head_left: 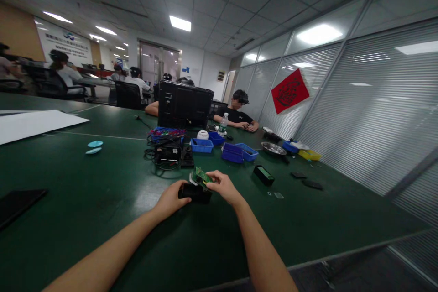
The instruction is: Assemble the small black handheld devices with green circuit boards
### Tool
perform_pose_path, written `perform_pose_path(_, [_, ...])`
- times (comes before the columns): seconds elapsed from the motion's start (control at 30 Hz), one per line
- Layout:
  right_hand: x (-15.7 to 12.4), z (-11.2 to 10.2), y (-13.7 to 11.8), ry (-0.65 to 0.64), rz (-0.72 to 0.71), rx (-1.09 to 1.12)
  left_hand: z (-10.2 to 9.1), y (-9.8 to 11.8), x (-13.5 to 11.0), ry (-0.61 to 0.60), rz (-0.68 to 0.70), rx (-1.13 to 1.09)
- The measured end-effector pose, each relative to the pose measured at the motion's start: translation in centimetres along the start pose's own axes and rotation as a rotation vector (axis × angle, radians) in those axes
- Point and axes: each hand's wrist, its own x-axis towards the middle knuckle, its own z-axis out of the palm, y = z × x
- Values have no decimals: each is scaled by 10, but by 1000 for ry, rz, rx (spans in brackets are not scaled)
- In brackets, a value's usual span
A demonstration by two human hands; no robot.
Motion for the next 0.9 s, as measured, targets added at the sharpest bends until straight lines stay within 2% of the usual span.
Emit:
perform_pose_path(0.1, [0,3,-3,-76,0,-98,2,-3,1,5,1,-5])
perform_pose_path(0.3, [-1,6,-1,-127,-19,-262,5,-10,3,19,44,14])
perform_pose_path(0.6, [-2,5,6,-171,17,-283,3,-10,2,11,56,-14])
perform_pose_path(0.8, [-4,7,5,-274,11,-319,4,-10,2,19,37,-26])
perform_pose_path(0.9, [-5,13,3,-246,-19,-372,4,-11,3,30,32,-36])
